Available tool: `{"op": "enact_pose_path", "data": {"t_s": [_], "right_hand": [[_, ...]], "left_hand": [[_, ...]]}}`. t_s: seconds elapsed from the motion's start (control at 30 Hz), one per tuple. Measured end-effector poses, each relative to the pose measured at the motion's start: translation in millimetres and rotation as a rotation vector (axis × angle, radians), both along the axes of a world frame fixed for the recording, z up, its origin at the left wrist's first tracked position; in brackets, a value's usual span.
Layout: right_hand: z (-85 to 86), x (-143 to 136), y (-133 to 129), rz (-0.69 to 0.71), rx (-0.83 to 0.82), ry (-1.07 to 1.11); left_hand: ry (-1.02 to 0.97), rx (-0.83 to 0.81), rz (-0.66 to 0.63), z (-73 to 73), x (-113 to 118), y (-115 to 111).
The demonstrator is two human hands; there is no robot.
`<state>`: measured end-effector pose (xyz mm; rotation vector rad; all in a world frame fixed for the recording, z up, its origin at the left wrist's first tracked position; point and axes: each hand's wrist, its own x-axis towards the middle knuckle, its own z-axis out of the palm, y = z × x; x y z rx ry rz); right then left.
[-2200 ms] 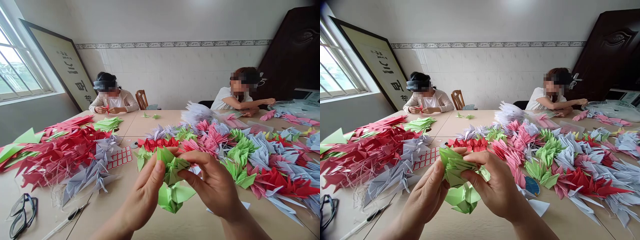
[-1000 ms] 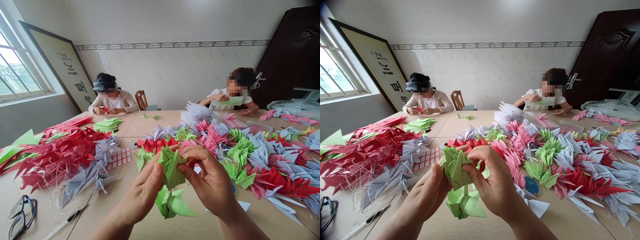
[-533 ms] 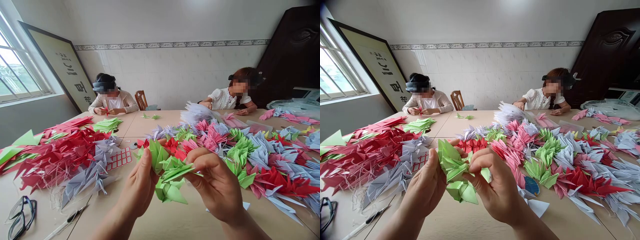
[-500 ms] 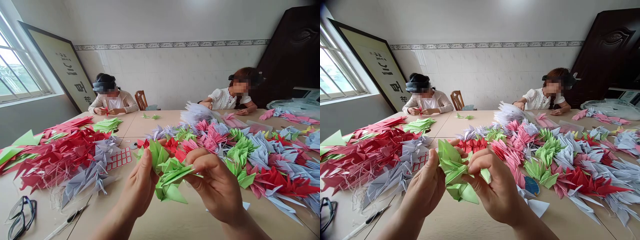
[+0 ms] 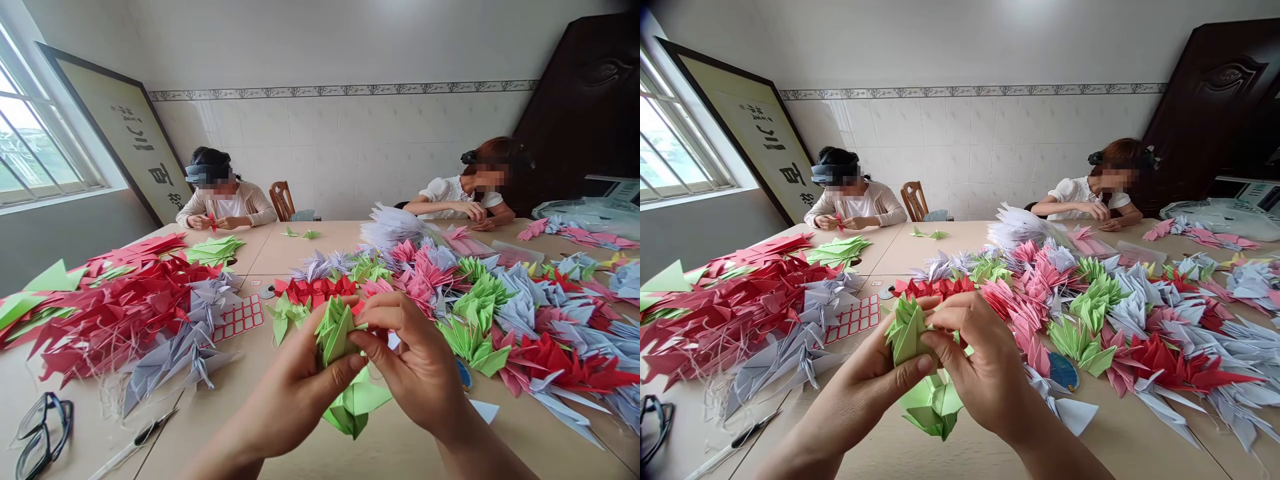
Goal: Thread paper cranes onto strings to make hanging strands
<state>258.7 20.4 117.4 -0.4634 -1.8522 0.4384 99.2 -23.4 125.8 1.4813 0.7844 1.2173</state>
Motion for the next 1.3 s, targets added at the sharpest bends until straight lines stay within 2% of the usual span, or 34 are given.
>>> {"op": "enact_pose_path", "data": {"t_s": [0.1,0.27,0.33,0.43,0.57,0.67,0.73,0.83,0.97,1.03,1.17,1.3], "right_hand": [[-0.1,0,-1,0.007,0.003,-0.003],[-2.7,0,-2,0.089,-0.282,-0.018],[-2.6,0,-2,0.116,-0.287,-0.047],[-2.3,1,-3,0.085,-0.247,0.012],[-3.8,1,-2,0.056,-0.318,0.105],[-5.1,1,-1,0.099,-0.408,0.023],[-4.4,1,-2,0.153,-0.406,-0.053],[-1.2,1,-3,0.197,-0.295,-0.09],[1.0,2,-4,0.185,-0.113,-0.073],[-0.1,3,-4,0.205,-0.143,-0.079],[-2.7,3,0,0.211,-0.327,-0.079],[-3.4,1,4,0.051,-0.353,0.016]], "left_hand": [[0.049,-0.005,0.004,1.8,0,-1],[0.065,-0.067,0.052,0.5,-1,-6],[0.074,-0.086,0.04,0.7,-1,-6],[0.039,-0.123,-0.02,1.7,-1,-3],[0.285,0.008,0.084,3.1,-3,3],[0.366,0.059,0.144,3.9,-2,2],[0.315,0.033,0.097,4.1,0,0],[0.24,-0.009,0.019,3.7,3,-4],[0.233,0.031,0.026,2.8,4,-7],[0.233,0.047,0.037,1.8,4,-6],[0.232,0.045,0.06,-1.1,3,0],[0.301,0.093,0.116,-3.2,-3,5]]}}
